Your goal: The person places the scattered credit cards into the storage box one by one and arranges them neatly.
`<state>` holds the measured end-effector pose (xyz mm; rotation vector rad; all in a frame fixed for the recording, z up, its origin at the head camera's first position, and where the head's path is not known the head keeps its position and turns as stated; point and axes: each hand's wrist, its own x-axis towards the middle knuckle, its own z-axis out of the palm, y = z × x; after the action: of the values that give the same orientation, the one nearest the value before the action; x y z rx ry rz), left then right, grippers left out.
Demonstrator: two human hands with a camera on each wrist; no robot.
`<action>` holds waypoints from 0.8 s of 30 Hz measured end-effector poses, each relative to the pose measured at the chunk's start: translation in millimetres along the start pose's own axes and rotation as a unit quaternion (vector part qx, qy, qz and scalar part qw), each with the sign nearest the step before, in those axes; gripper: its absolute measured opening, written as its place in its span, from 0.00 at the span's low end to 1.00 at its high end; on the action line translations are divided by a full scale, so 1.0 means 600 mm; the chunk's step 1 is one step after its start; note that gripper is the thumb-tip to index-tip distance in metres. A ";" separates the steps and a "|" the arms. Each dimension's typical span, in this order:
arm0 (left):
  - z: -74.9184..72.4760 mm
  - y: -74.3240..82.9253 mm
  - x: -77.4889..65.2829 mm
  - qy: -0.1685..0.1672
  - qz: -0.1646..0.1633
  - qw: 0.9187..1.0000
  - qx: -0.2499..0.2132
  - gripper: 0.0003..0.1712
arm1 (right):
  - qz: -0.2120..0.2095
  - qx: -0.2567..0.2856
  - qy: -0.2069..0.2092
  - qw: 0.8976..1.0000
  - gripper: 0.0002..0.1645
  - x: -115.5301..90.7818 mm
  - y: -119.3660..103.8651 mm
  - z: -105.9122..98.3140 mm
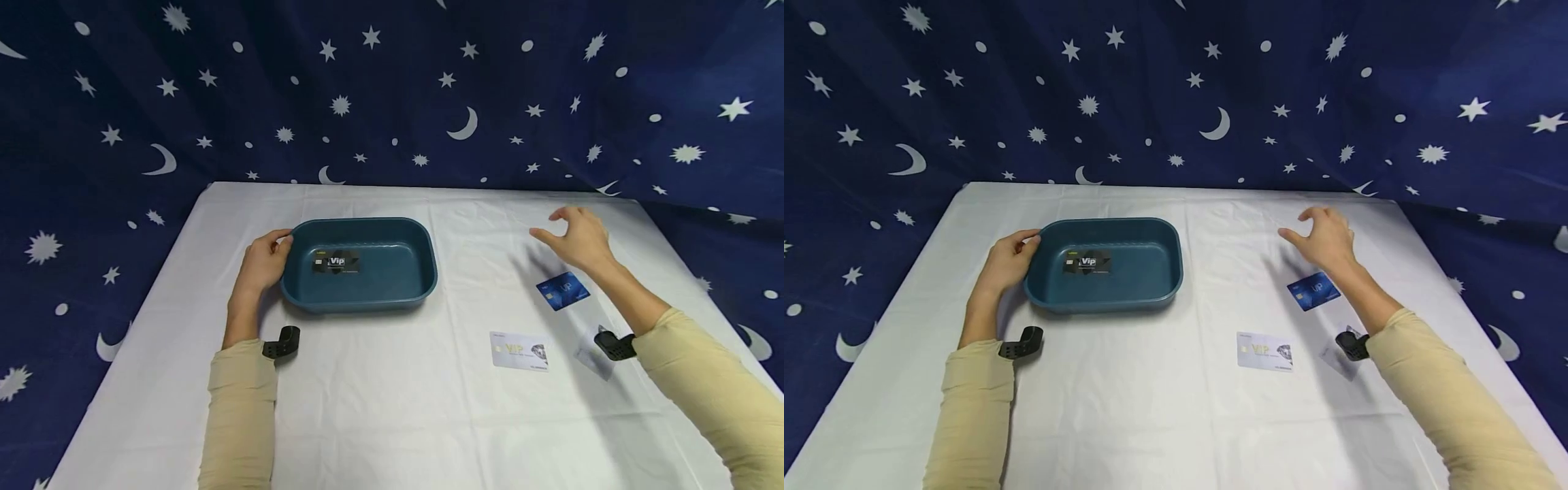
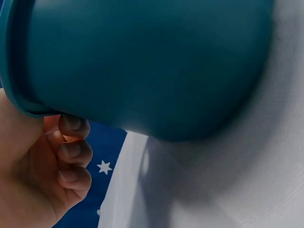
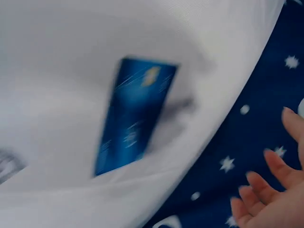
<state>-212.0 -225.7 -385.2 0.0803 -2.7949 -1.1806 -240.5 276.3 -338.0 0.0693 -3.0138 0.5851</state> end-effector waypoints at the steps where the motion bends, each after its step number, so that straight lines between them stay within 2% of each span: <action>1: 0.000 0.000 0.000 0.000 0.001 1.000 0.001 0.23 | 0.009 -0.014 -0.021 1.000 0.36 -0.005 0.012 -0.003; 4: -0.001 0.001 0.000 0.001 0.003 1.000 0.001 0.23 | 0.031 -0.051 -0.119 0.991 0.37 -0.017 0.042 -0.015; 8: -0.001 0.001 0.001 0.001 0.006 1.000 0.001 0.23 | 0.056 -0.062 -0.255 0.963 0.42 -0.027 0.068 -0.024; 10: 0.000 0.000 0.001 -0.001 0.005 1.000 0.001 0.23 | 0.079 -0.054 -0.298 0.950 0.45 -0.029 0.075 -0.024; 14: -0.001 -0.002 0.000 -0.006 0.004 1.000 0.000 0.23 | 0.114 -0.039 -0.339 0.933 0.47 -0.033 0.083 -0.017; 18: -0.002 0.000 -0.002 -0.009 0.002 1.000 -0.001 0.24 | 0.140 -0.027 -0.354 0.924 0.53 -0.037 0.090 -0.010; 21: -0.003 0.001 -0.002 -0.009 0.001 1.000 -0.002 0.24 | 0.155 -0.017 -0.355 0.922 0.56 -0.039 0.093 -0.007; 24: -0.002 -0.001 -0.001 -0.007 0.003 1.000 -0.002 0.24 | 0.154 -0.015 -0.348 0.925 0.55 -0.039 0.093 -0.004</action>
<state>-211.3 -227.0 -384.6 0.0641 -2.8036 -1.1895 -220.5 329.9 -358.4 -0.2603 -3.7660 0.6474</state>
